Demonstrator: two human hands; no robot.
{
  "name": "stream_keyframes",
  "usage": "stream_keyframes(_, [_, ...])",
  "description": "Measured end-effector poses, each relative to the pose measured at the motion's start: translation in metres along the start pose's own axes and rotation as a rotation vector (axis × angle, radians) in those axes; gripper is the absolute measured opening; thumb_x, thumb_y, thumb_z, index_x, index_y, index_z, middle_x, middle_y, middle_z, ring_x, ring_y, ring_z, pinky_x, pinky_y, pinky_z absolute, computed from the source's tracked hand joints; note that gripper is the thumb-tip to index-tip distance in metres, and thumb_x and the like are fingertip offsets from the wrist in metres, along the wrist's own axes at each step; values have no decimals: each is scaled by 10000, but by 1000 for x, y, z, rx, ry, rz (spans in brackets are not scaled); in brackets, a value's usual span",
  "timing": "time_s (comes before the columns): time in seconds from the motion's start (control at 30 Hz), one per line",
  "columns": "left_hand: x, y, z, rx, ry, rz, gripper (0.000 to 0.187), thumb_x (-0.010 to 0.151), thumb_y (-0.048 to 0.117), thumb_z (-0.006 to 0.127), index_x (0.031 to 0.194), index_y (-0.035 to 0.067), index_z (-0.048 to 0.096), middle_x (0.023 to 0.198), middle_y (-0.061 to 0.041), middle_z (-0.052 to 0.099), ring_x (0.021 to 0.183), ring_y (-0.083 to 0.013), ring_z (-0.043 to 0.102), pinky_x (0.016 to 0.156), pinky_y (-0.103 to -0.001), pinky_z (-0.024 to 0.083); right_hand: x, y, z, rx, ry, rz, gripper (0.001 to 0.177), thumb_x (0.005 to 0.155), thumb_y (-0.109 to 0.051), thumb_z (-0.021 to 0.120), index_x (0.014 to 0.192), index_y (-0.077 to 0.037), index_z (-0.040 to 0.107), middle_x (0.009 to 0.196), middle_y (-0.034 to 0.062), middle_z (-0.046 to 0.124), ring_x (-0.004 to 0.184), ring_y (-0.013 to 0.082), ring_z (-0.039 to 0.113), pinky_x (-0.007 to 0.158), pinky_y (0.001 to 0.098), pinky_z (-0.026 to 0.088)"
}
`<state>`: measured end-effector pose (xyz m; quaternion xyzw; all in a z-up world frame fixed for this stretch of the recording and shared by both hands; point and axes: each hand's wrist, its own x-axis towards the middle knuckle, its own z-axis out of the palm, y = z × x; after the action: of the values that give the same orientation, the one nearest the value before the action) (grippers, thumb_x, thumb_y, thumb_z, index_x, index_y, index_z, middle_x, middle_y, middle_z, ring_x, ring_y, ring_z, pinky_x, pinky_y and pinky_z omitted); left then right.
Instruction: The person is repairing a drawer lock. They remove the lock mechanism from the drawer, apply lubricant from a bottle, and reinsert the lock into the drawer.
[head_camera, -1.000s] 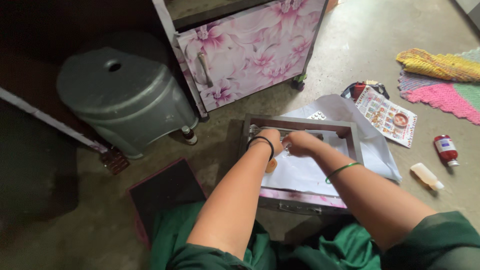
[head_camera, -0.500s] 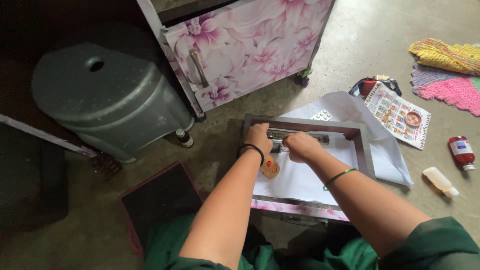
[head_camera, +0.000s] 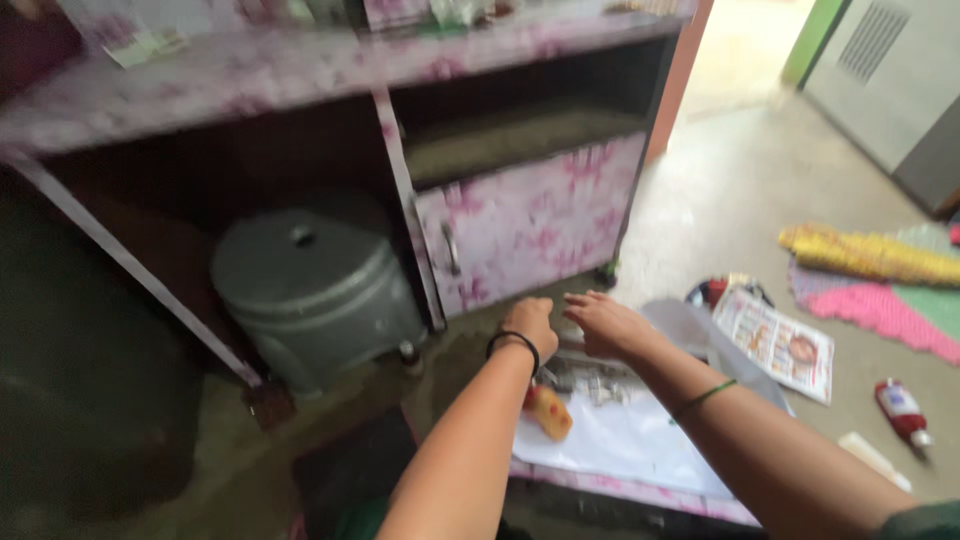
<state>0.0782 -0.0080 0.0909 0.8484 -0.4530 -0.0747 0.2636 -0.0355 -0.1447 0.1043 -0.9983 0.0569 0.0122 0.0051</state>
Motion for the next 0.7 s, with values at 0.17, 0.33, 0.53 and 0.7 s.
stream_keyframes(0.17, [11,47,-97,35,117,85,341,798,90,615,1134,79,675,1204,-224,666,1162,-405,626,986,-487,520,-3,-8,-102,87,198,84,632,766,-57,672,1384,-119,557,1488,123,520,1378,347,468,1107,439,424])
stream_keyframes(0.33, [51,104,-227,81,479,218,225,796,160,653,1000,79,704,1125,-205,695,1105,-410,654,928,-497,543,12,-10,-216,125,425,10,595,826,-92,678,1403,-84,531,1445,188,542,1325,390,523,1098,445,439])
stream_keyframes(0.53, [52,126,-325,163,289,10,362,927,307,640,1172,53,716,1252,-228,686,1201,-367,658,1013,-459,534,39,-1,-280,109,457,55,617,857,-80,583,1465,-62,481,1526,188,483,1385,361,479,1138,419,398])
stream_keyframes(0.7, [63,97,-329,205,249,-25,411,944,313,630,1233,24,676,1282,-225,670,1234,-359,635,1032,-456,517,84,15,-272,112,425,34,644,876,-126,560,1500,-38,424,1560,198,433,1435,351,426,1161,412,368])
